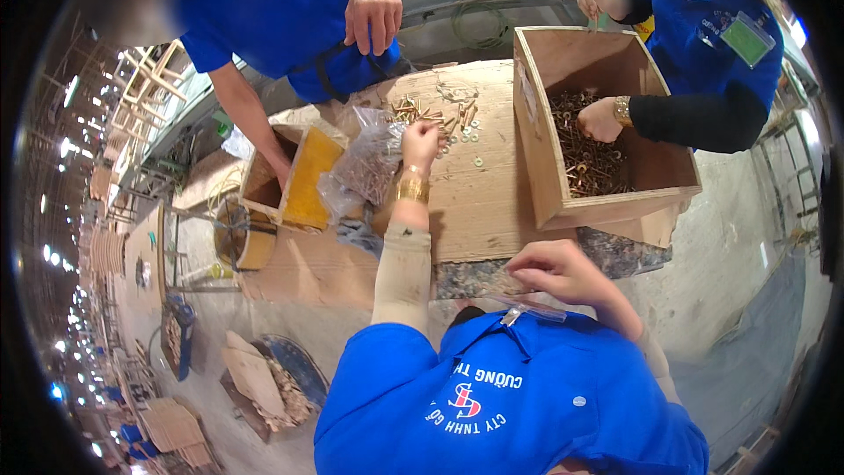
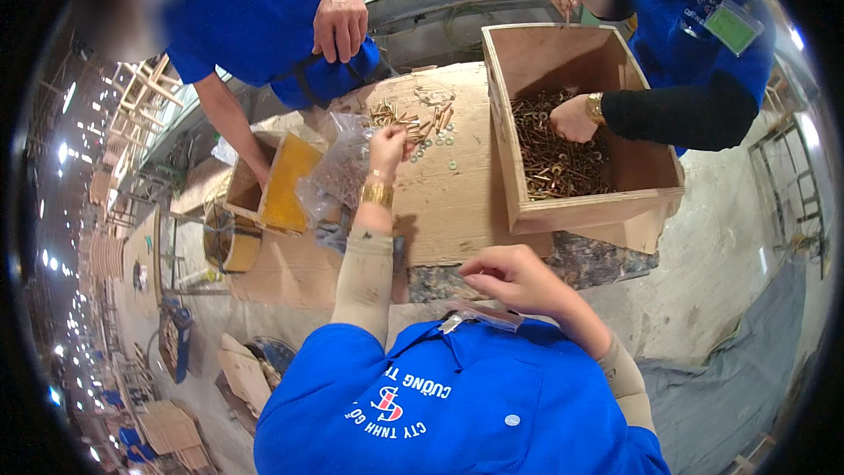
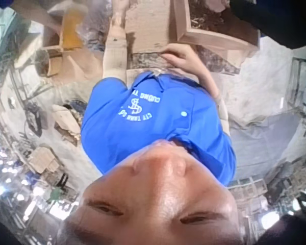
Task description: The person sorts small metal hardware components, including screws and washers, from a plastic bag into a wooden box. They handle the items one by one, placing them into the box while coworkers perform similar tasks nearby.
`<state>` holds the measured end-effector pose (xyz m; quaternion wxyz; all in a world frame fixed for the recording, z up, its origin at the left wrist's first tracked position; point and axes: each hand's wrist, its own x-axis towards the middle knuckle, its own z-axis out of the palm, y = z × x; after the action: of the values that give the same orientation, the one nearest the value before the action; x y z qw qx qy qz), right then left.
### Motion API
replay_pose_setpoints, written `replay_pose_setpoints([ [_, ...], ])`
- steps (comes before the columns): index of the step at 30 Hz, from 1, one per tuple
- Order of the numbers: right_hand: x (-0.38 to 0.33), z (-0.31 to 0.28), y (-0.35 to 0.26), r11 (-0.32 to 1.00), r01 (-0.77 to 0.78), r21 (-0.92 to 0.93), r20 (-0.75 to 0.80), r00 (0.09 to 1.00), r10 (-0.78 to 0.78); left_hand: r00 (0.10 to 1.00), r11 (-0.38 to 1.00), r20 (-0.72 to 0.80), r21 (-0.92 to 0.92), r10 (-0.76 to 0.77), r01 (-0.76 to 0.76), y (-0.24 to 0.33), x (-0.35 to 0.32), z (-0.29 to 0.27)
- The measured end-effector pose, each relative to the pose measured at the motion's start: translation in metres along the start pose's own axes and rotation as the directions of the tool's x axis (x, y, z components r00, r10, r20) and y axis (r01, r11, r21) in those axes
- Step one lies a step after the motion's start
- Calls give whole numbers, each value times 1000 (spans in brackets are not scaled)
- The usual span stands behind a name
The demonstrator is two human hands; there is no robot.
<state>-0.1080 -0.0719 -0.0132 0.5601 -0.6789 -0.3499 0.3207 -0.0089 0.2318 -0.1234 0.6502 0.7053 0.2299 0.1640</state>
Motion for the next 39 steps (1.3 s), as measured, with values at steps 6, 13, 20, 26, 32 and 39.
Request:
replay_pose_setpoints([
  [6, 113, 47, 85, 967, 3, -254, -325, 942, -88, 948, 962, 166, 13, -271, 272, -70, -47, -17],
  [13, 278, 22, 131, 547, -121, -828, -321, 903, -287, 945, 845, 246, 438, 218, -308, -83, -55, -27],
  [20, 334, 37, 148, 328, -116, -937, -183, 967, -179, 923, 910, 365, 331, 121, -250, -81, -85, -64],
  [26, 343, 20, 173, 484, -68, -872, -257, 906, -337, 924, 965, 382, 231, 29, -126, -88, -81, -77],
  [32, 322, -14, 156, 858, -77, 508, -405, 858, 317, 911, 979, 410, 199, -44, -42, -96, -53, -70],
  [39, 283, -27, 127, 564, 33, 825, -359, 801, 478, 912, 687, 285, 601, 293, -409, -76, 7, -42],
])
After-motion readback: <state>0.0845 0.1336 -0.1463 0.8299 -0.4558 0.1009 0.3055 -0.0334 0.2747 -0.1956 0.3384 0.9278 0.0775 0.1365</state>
